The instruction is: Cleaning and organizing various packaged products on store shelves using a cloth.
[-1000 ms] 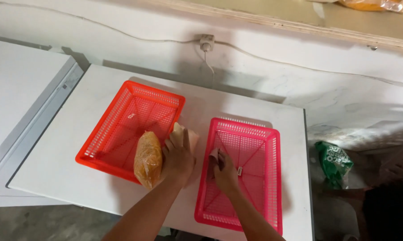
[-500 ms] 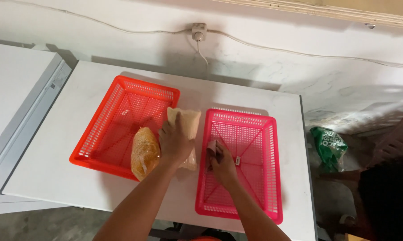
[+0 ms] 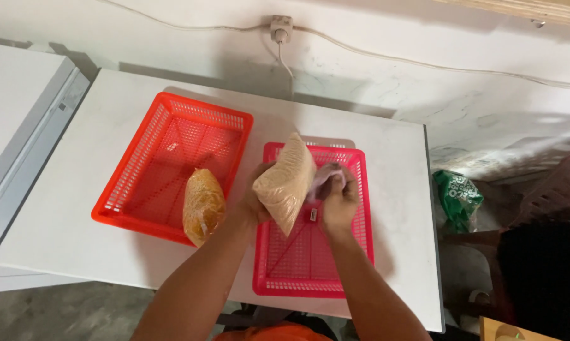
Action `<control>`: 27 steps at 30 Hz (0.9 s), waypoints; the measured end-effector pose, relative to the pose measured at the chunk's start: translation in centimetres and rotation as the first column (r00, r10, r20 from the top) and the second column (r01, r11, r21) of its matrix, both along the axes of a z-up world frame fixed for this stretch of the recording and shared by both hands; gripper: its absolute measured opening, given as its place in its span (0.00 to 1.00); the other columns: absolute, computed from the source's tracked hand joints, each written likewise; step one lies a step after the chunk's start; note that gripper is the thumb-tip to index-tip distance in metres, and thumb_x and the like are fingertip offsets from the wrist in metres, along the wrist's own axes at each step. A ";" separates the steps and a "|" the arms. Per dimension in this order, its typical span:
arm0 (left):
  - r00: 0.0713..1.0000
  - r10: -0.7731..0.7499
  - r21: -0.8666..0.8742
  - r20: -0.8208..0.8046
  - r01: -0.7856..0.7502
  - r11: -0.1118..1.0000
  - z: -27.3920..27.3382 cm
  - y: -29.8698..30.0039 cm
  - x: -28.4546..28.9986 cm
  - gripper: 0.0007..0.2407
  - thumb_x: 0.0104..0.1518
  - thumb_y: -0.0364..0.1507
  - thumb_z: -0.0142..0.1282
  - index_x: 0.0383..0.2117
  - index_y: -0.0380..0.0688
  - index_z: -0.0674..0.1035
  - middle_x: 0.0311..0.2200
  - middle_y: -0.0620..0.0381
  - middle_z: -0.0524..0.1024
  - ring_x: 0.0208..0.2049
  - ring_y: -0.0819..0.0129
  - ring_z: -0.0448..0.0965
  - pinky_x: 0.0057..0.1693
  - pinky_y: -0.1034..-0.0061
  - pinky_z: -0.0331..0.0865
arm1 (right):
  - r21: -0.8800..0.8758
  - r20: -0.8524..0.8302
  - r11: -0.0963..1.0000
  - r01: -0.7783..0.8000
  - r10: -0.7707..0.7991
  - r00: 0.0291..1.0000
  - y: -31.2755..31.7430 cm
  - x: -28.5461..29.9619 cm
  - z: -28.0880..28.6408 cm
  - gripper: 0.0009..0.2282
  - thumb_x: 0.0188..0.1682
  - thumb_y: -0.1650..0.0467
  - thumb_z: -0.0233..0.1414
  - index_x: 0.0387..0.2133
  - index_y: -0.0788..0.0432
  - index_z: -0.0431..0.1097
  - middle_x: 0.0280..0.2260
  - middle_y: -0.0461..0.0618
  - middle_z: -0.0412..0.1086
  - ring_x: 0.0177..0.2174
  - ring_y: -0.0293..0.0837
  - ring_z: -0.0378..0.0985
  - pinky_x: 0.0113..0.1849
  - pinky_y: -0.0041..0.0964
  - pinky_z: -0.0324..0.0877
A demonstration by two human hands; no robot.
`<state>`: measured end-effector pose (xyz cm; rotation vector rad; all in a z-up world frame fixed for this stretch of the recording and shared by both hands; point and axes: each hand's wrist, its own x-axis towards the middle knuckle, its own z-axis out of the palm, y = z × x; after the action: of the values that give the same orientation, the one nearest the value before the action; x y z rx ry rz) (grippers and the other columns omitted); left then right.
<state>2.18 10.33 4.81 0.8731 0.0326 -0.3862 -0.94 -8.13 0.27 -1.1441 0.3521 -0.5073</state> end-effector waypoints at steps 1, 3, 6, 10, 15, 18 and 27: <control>0.999 -0.038 -0.037 -0.034 0.037 0.999 -0.5 -0.2 -0.7 0.33 0.55 0.38 0.61 0.64 0.38 0.60 0.58 0.43 0.71 0.56 0.55 0.76 0.60 0.63 0.75 | 0.002 -0.010 1.000 -0.002 0.002 1.000 -0.7 0.3 0.1 0.10 0.57 0.72 0.48 0.49 0.60 0.70 0.39 0.47 0.75 0.36 0.38 0.77 0.37 0.33 0.76; 0.989 -0.121 -0.117 -0.090 0.110 0.987 -1.3 -0.9 -1.8 0.31 0.56 0.39 0.59 0.63 0.37 0.62 0.57 0.43 0.72 0.55 0.54 0.77 0.60 0.62 0.76 | -0.123 -0.116 0.986 -0.116 0.102 0.988 -2.3 1.2 0.5 0.19 0.56 0.75 0.55 0.60 0.49 0.63 0.38 0.48 0.72 0.30 0.40 0.67 0.30 0.36 0.65; 0.954 -0.260 -0.253 -0.146 0.218 0.943 -2.2 -3.0 -2.5 0.29 0.57 0.41 0.57 0.62 0.37 0.66 0.55 0.43 0.74 0.54 0.54 0.79 0.59 0.61 0.77 | -0.412 -0.116 0.893 -0.182 0.147 0.982 -2.5 -0.1 0.0 0.14 0.52 0.76 0.56 0.51 0.61 0.71 0.43 0.44 0.76 0.42 0.35 0.77 0.43 0.30 0.74; 0.882 -0.419 -0.417 -0.214 0.305 0.856 -4.0 -3.6 -3.8 0.27 0.57 0.43 0.55 0.59 0.36 0.71 0.52 0.44 0.77 0.52 0.53 0.80 0.59 0.60 0.78 | -0.308 -0.272 0.921 -0.237 0.154 0.950 -3.7 -0.8 -4.3 0.09 0.59 0.76 0.54 0.50 0.68 0.72 0.36 0.53 0.72 0.31 0.45 0.68 0.32 0.40 0.65; 0.842 -0.458 -0.384 -0.284 0.338 0.859 -2.6 -3.4 -5.5 0.27 0.56 0.45 0.52 0.59 0.41 0.71 0.51 0.46 0.78 0.51 0.54 0.81 0.57 0.55 0.77 | -0.531 -0.019 0.804 -0.266 0.303 0.953 -2.6 -1.3 -0.7 0.08 0.57 0.78 0.47 0.49 0.62 0.66 0.45 0.53 0.73 0.46 0.40 0.76 0.49 0.36 0.72; 0.877 -0.397 -0.216 -0.272 0.346 0.913 2.5 -3.9 -4.6 0.28 0.53 0.48 0.49 0.59 0.49 0.68 0.50 0.50 0.77 0.52 0.55 0.81 0.54 0.49 0.76 | -0.913 0.056 0.388 -0.130 0.434 0.899 -0.1 -4.9 6.0 0.08 0.55 0.81 0.47 0.45 0.62 0.68 0.58 0.66 0.64 0.57 0.54 0.67 0.55 0.45 0.71; 0.798 -0.543 -0.244 -0.261 0.490 0.837 -4.5 -1.6 -3.8 0.25 0.58 0.41 0.52 0.59 0.38 0.70 0.48 0.44 0.78 0.47 0.55 0.83 0.54 0.58 0.79 | -0.277 -0.279 0.897 -0.345 0.269 0.922 -1.6 -2.7 9.0 0.22 0.56 0.81 0.45 0.63 0.53 0.61 0.50 0.75 0.66 0.43 0.86 0.60 0.36 0.55 0.67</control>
<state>-1.59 8.70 0.27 0.6348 0.0601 -1.0382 -3.67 -9.73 9.23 -1.5541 0.2870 -0.1470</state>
